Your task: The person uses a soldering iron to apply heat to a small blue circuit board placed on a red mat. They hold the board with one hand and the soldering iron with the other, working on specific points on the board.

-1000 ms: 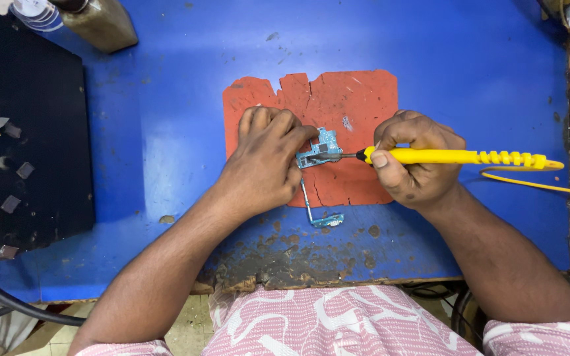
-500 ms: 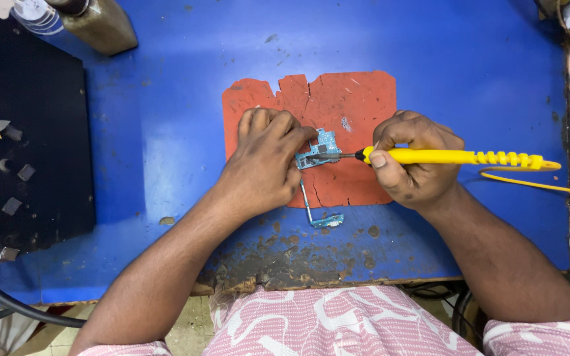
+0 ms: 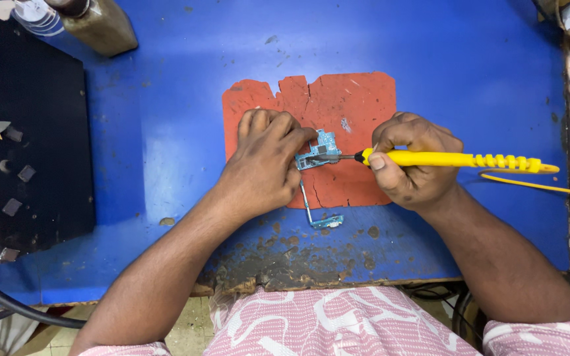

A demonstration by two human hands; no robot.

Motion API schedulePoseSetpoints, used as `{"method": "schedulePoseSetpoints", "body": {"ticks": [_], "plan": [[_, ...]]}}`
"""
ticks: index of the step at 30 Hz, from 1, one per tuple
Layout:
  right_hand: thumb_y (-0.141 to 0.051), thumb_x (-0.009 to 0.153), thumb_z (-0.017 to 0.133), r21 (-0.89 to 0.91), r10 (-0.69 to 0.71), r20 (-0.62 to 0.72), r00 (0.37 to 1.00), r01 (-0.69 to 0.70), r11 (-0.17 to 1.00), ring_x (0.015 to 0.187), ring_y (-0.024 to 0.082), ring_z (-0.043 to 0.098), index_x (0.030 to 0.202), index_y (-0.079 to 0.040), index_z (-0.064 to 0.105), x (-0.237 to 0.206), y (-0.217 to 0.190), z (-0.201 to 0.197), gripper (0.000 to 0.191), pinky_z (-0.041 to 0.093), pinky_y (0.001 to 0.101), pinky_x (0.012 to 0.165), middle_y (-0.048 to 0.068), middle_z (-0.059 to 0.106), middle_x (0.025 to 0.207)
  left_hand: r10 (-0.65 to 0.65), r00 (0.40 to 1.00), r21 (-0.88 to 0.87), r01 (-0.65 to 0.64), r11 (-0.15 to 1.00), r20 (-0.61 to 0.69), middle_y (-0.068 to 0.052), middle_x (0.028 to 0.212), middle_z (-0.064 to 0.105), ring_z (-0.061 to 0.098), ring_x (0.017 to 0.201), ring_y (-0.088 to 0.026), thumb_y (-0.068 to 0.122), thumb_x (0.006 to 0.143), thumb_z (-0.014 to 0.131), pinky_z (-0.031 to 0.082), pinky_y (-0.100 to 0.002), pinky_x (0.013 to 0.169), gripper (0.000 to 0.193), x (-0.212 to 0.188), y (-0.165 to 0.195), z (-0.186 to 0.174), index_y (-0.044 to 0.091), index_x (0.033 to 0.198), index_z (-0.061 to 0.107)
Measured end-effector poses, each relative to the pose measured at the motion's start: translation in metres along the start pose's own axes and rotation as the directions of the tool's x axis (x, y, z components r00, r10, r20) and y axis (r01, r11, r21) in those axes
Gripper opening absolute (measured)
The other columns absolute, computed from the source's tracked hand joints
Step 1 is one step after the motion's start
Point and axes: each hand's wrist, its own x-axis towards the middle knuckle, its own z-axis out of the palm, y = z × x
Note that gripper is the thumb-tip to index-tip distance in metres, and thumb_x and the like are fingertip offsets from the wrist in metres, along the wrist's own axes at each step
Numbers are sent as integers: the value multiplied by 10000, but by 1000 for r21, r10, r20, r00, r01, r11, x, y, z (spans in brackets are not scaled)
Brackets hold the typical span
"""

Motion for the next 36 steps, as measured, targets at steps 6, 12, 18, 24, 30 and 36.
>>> {"method": "schedulePoseSetpoints", "body": {"ticks": [6,12,18,24,30,36], "plan": [[-69,998,678,18,1,-5,1000,-1,1000,665,156,659,970,-40,543,0,0,0,141,530,274,605,62,633,786,-5,1000,0,5,1000,5,-118,1094,553,494,1151,-337,15,695,651,318,-514,1109,521,-1,0,0,37,1214,685],[-61,998,676,29,17,-6,1000,-17,999,664,155,653,964,-40,549,0,-1,0,133,524,273,606,66,630,788,-3,1000,4,3,1000,6,-124,1095,550,493,1153,-341,18,693,657,316,-515,1108,527,0,1,0,35,1219,682],[-62,1000,673,38,19,-10,1000,-19,999,665,155,650,965,-32,545,0,-1,0,136,525,271,610,65,631,796,2,1000,5,-2,1000,2,-122,1091,549,494,1152,-340,18,693,656,315,-518,1115,526,-1,0,0,34,1219,681],[-64,1005,665,38,22,-22,1000,-21,999,667,158,652,954,-36,545,-1,-1,-1,133,525,273,604,63,621,791,3,1000,-4,-3,1000,-2,-118,1089,548,495,1148,-338,18,694,652,315,-517,1110,520,-1,0,1,35,1213,684],[-70,998,665,30,19,-18,1000,-18,999,653,153,648,949,-36,543,0,-1,-2,136,520,272,597,56,620,780,-5,1000,-7,5,1000,4,-115,1088,547,494,1144,-334,15,696,650,315,-512,1108,518,-1,-1,1,37,1213,684],[-81,1013,662,32,17,-25,1000,-16,999,654,153,645,961,-38,534,-1,-1,-1,145,516,270,597,55,610,777,-3,1000,3,3,1000,8,-116,1081,546,494,1138,-332,14,692,647,309,-518,1112,523,-1,-1,1,37,1213,684]]}}
